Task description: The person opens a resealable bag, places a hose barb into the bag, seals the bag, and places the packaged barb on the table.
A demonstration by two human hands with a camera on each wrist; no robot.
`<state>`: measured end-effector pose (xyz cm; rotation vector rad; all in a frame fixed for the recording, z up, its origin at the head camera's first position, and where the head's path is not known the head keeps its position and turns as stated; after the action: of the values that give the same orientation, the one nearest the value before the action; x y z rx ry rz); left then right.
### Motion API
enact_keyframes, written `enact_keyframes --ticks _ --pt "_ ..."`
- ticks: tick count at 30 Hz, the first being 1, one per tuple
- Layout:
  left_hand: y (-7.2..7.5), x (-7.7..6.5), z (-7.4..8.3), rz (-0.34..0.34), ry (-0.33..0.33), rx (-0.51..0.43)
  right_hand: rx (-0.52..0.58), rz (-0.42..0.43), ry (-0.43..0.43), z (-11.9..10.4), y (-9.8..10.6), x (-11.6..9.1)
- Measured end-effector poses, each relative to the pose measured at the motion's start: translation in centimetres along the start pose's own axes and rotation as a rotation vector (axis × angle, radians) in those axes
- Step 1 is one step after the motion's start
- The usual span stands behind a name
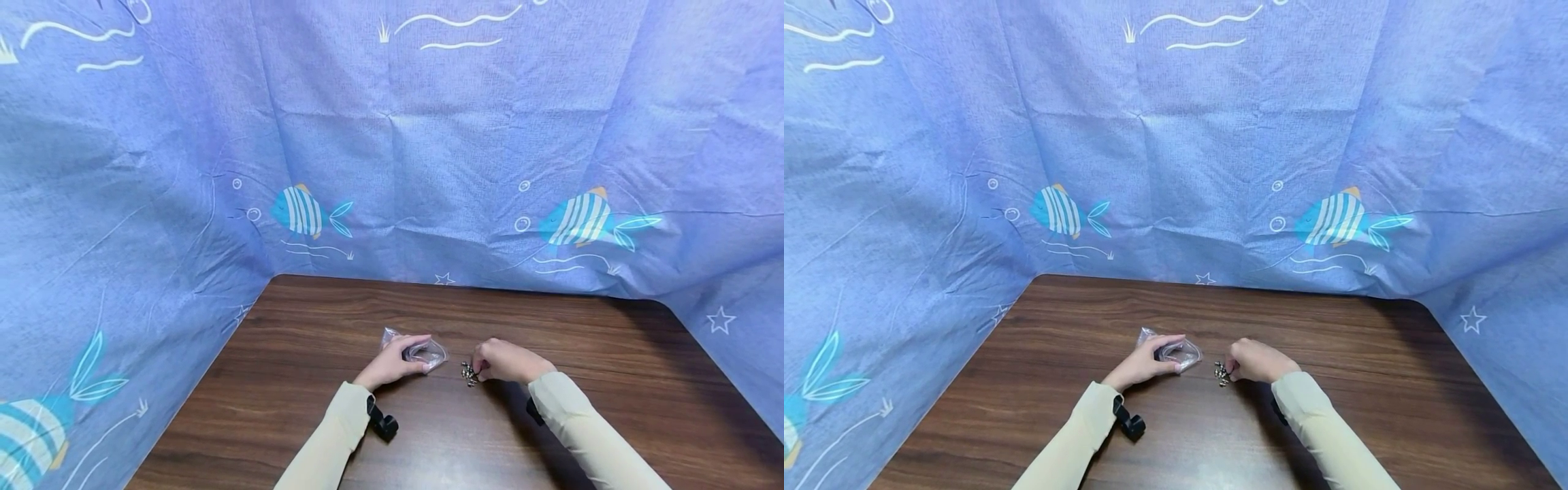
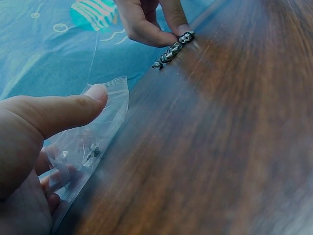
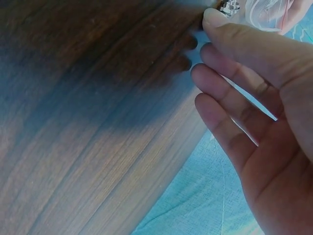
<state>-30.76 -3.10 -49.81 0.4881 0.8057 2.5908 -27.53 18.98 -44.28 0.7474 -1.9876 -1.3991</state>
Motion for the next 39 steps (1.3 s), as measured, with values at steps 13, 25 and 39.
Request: enact_keyframes --ticks 13,25,39 --pt "0.0 0.0 0.0 0.000 0.003 0.000 -0.047 -0.003 0.003 0.1 0.3 0.3" --pt "0.0 0.0 0.1 0.004 0.014 -0.014 -0.057 0.070 0.032 -0.5 1.4 2.1" --pt "-0.2 0.1 -0.1 0.004 0.013 -0.007 -0.033 0.147 0.024 -1.2 0.8 5.3"
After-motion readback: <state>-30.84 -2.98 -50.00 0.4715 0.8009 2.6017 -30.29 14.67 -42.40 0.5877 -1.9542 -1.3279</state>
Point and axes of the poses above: each hand's wrist, its own x-axis towards the middle knuckle, its own y-axis out of the back of the hand, z = x × y, the point moved 4 cm from there along x, towards the middle knuckle, and after that the axes turned 6 degrees about z, right-handed, at the moved point
